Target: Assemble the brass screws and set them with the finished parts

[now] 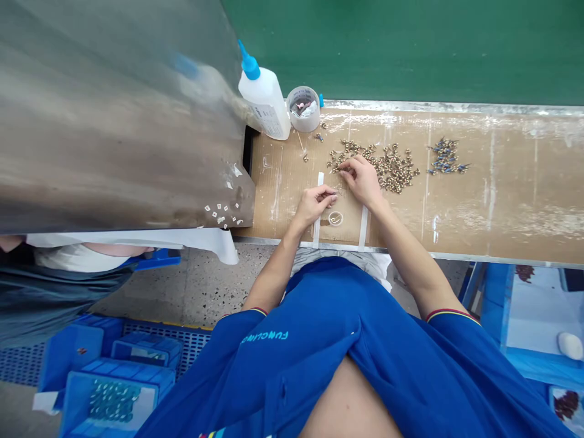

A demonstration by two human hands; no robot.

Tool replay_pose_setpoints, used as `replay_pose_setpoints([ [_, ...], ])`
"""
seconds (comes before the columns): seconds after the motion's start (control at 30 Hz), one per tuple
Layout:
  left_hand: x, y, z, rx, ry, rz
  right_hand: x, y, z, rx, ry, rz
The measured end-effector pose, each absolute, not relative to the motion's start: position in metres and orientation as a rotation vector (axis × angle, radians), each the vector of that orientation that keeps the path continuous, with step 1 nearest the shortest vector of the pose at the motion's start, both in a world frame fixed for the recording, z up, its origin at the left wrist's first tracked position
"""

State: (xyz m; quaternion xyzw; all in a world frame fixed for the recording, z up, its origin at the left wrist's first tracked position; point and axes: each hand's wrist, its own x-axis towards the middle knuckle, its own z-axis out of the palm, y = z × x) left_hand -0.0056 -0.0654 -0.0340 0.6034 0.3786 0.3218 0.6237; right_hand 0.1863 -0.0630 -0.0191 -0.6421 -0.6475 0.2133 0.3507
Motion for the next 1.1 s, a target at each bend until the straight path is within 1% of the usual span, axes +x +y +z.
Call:
replay_pose_setpoints([
  [0.17, -0.006, -0.066, -0.034, 1.407, 0.878, 0.718, 0.187, -0.062, -0.026, -1.704, -1.757, 0.519],
  [0.33, -0.006, -0.065, -0.034, 1.476, 0.870, 0.725, 0.197, -0.075, -0.025, -1.736, -1.706, 0.558],
  [0.43, -0.005, -0.065, -0.034, 1.521, 0.876, 0.734, 0.199, -0.088, -0.022, -1.692, -1.546, 0.677],
  [0.6, -0.003, -0.066, -0.031, 1.618, 0.888, 0.755, 0.190, -0.108, -0.021, -1.555, -1.182, 1.004],
  [0.7, -0.002, -0.067, -0.028, 1.717, 0.903, 0.768, 0.180, -0.114, -0.022, -1.478, -1.054, 1.102],
  [0.87, 0.001, -0.067, -0.025, 1.792, 0.925, 0.761, 0.169, -0.114, -0.024, -1.442, -0.916, 1.120],
  [1.1, 0.005, -0.067, -0.026, 1.801, 0.970, 0.734, 0.169, -0.115, -0.027, -1.477, -1.012, 1.079],
])
